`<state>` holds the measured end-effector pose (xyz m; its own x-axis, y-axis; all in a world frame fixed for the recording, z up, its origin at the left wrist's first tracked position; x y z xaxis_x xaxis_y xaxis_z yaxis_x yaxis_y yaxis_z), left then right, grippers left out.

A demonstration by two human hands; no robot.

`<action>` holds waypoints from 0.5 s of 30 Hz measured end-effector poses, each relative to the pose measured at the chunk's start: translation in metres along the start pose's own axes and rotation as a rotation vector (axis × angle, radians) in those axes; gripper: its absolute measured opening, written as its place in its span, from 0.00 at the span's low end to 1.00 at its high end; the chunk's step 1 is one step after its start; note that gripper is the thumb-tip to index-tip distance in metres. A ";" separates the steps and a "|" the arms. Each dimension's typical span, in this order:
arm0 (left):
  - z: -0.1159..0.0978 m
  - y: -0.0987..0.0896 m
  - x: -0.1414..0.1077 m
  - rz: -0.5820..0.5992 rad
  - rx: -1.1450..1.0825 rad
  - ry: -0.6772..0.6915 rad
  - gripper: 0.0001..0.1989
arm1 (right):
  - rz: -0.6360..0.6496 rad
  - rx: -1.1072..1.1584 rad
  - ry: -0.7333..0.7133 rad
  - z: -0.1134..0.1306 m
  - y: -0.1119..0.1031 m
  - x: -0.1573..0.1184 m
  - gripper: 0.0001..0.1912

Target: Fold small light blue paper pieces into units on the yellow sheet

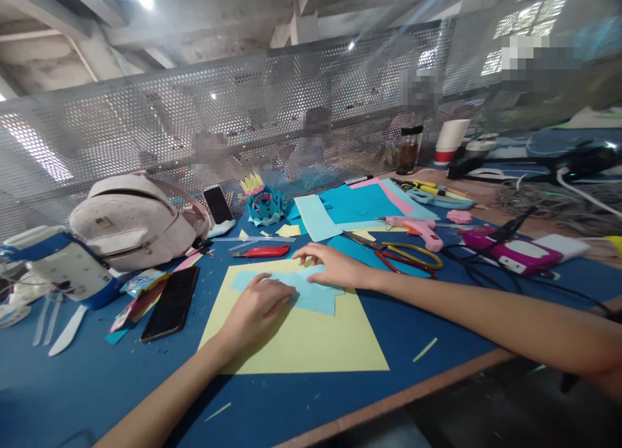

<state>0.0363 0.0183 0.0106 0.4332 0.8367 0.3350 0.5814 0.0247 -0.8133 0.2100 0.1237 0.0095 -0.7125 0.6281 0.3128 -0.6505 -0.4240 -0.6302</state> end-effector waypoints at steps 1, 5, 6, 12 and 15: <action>0.000 0.000 0.000 0.004 -0.002 0.001 0.14 | -0.027 0.030 -0.003 -0.001 -0.001 0.001 0.22; -0.003 -0.001 0.000 0.008 -0.028 -0.010 0.14 | -0.199 0.109 -0.009 -0.001 -0.010 0.004 0.15; -0.004 -0.002 0.000 0.007 -0.041 -0.018 0.14 | -0.237 0.133 -0.011 0.000 -0.011 0.004 0.15; -0.005 -0.006 -0.001 -0.074 -0.171 -0.171 0.11 | -0.165 0.327 -0.061 0.022 0.005 -0.005 0.15; -0.002 -0.006 -0.001 -0.146 -0.282 -0.289 0.11 | -0.041 0.429 -0.080 0.038 0.018 -0.015 0.17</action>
<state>0.0336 0.0159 0.0163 0.1450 0.9553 0.2578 0.8051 0.0376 -0.5919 0.1988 0.0818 0.0207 -0.6913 0.6045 0.3959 -0.7167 -0.6433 -0.2692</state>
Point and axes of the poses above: each hand's wrist, its own x-axis towards the middle knuckle, its own y-axis out of the palm, z = x × y, the point moved 4 cm from there along x, towards the middle knuckle, and after that the axes turned 3 degrees about -y, right-handed, at the moved point
